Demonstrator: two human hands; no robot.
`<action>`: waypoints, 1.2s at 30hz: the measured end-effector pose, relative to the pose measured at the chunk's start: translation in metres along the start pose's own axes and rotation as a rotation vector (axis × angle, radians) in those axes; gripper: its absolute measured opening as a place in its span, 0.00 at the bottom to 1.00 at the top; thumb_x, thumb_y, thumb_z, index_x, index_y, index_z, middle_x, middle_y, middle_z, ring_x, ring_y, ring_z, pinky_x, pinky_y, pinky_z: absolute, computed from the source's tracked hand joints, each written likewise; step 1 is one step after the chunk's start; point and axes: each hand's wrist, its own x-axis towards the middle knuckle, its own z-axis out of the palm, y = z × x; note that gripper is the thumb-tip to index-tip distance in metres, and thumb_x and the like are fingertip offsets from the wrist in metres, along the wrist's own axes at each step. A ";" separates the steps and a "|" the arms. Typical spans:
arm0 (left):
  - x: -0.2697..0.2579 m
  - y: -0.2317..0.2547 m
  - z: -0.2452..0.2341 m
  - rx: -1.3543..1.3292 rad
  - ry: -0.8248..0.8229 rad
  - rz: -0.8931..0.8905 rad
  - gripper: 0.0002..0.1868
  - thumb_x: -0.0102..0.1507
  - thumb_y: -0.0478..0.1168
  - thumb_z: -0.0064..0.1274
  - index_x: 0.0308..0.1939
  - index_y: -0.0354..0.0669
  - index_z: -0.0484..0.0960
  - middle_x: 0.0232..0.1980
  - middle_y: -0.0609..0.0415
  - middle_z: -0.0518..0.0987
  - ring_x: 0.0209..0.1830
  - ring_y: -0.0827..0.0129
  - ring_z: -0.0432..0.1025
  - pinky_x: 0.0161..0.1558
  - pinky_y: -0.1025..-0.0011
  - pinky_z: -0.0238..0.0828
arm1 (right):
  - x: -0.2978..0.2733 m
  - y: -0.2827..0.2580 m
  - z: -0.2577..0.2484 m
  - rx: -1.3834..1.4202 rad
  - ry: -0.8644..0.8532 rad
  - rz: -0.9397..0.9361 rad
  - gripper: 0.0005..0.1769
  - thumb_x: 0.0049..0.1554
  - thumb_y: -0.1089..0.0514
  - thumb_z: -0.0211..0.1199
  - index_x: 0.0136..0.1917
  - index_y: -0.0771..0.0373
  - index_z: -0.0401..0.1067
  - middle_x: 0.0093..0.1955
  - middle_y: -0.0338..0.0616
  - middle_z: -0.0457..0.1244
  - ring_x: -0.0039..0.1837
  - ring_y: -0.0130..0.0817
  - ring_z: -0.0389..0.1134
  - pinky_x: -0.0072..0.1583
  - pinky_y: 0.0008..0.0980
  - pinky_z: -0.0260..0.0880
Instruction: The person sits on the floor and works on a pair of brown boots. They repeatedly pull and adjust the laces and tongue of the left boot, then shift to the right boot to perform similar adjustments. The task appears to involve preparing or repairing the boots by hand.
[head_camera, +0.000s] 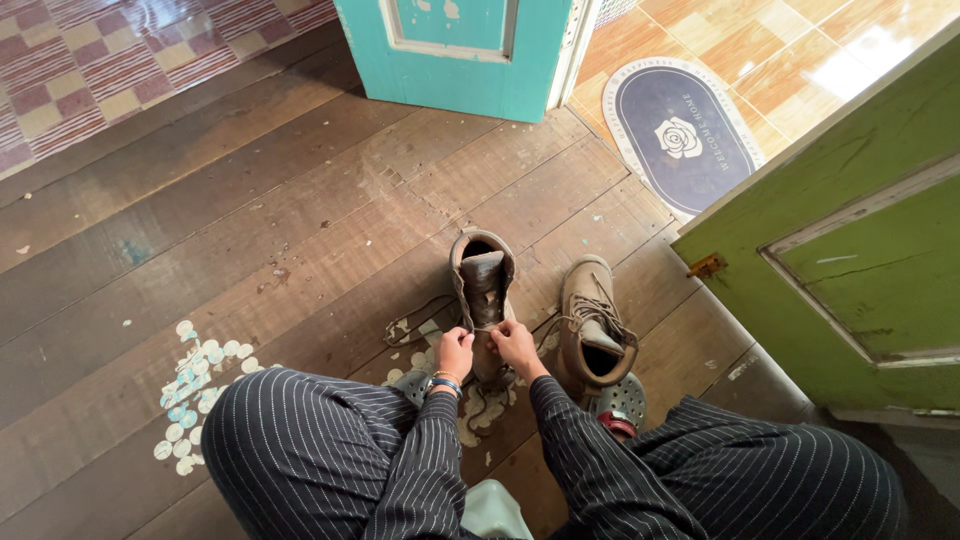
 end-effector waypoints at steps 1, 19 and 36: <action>0.000 0.000 0.000 0.001 -0.002 0.003 0.08 0.61 0.41 0.59 0.38 0.39 0.84 0.33 0.43 0.83 0.34 0.51 0.79 0.37 0.60 0.74 | -0.002 -0.003 0.000 -0.005 0.000 -0.005 0.09 0.58 0.59 0.64 0.46 0.69 0.75 0.36 0.43 0.71 0.37 0.27 0.73 0.42 0.29 0.73; 0.002 -0.007 0.005 -0.009 -0.004 -0.011 0.10 0.61 0.44 0.60 0.38 0.41 0.85 0.33 0.45 0.84 0.33 0.52 0.79 0.36 0.61 0.73 | 0.007 0.010 0.001 0.014 -0.061 -0.001 0.07 0.57 0.61 0.64 0.45 0.68 0.74 0.36 0.44 0.70 0.38 0.28 0.70 0.42 0.30 0.71; -0.002 -0.003 -0.001 -0.144 -0.015 -0.042 0.13 0.60 0.44 0.63 0.40 0.37 0.86 0.35 0.46 0.87 0.34 0.62 0.83 0.39 0.68 0.77 | -0.012 -0.027 0.000 -0.185 -0.003 -0.066 0.12 0.55 0.54 0.70 0.45 0.65 0.78 0.32 0.40 0.70 0.35 0.26 0.69 0.40 0.30 0.68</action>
